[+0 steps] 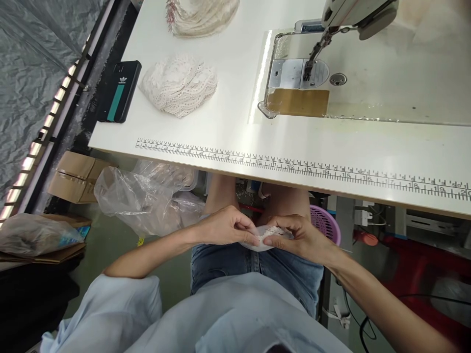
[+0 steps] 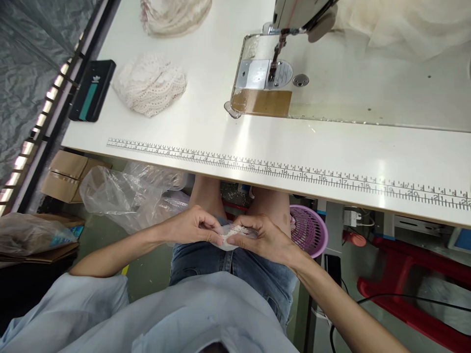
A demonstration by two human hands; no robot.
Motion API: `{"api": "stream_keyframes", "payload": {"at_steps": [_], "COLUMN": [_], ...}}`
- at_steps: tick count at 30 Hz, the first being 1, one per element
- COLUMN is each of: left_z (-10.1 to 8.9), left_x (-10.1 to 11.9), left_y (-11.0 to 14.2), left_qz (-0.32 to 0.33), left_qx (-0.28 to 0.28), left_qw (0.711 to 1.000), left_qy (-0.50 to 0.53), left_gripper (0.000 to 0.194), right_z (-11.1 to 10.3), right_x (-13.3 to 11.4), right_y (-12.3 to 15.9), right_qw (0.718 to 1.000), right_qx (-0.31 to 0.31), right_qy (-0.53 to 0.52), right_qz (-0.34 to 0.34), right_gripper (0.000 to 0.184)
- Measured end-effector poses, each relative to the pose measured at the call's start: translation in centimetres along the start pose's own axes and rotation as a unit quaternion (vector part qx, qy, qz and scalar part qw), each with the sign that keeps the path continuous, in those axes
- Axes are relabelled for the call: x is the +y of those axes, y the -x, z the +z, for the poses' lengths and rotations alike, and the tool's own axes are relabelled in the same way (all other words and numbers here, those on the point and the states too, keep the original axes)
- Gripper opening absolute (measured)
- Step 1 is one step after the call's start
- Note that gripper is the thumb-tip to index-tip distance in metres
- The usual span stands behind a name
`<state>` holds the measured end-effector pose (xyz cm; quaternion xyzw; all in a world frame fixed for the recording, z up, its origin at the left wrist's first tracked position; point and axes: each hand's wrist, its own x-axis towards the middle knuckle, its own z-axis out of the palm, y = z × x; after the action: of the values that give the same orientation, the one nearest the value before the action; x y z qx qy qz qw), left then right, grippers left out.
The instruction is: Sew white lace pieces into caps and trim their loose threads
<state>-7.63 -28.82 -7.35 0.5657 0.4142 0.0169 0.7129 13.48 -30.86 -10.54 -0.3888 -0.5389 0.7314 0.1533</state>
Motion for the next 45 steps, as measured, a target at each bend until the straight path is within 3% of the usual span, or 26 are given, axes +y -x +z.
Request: {"api": "stream_keyframes", "payload": {"at_steps": [10,19,31,36,45], "left_z": [0.81,0.50,0.30,0.66,0.88], "left_x": [-0.08,-0.20,-0.38,-0.34,-0.63], "left_y": [-0.22,-0.10,-0.05,-0.27,-0.39], "left_qz": [0.007,-0.018,-0.023,0.004,-0.008], "left_qx": [0.035,0.018,-0.011,0.006,0.004], "left_qw": [0.999,0.999,1.000,1.000,1.000], "left_qy": [-0.026,-0.023,0.011,-0.002,-0.016], "left_gripper": [0.025,0.026,0.026,0.031,0.027], "right_z": [-0.37,-0.59,-0.36,-0.23,-0.82], "right_x": [0.05,-0.30,0.07,-0.07,-0.53], "right_y": [0.38,0.27,0.42,0.49,0.94], "right_qw": [0.999,0.998,0.996,0.994,0.991], "right_qx": [-0.012,-0.042,-0.026,-0.013,-0.021], "right_qy": [0.036,0.035,0.076,0.098,0.122], "right_qz": [-0.029,-0.026,-0.043,-0.043,-0.048], "right_gripper": [0.026,0.021,0.022,0.024,0.018]}}
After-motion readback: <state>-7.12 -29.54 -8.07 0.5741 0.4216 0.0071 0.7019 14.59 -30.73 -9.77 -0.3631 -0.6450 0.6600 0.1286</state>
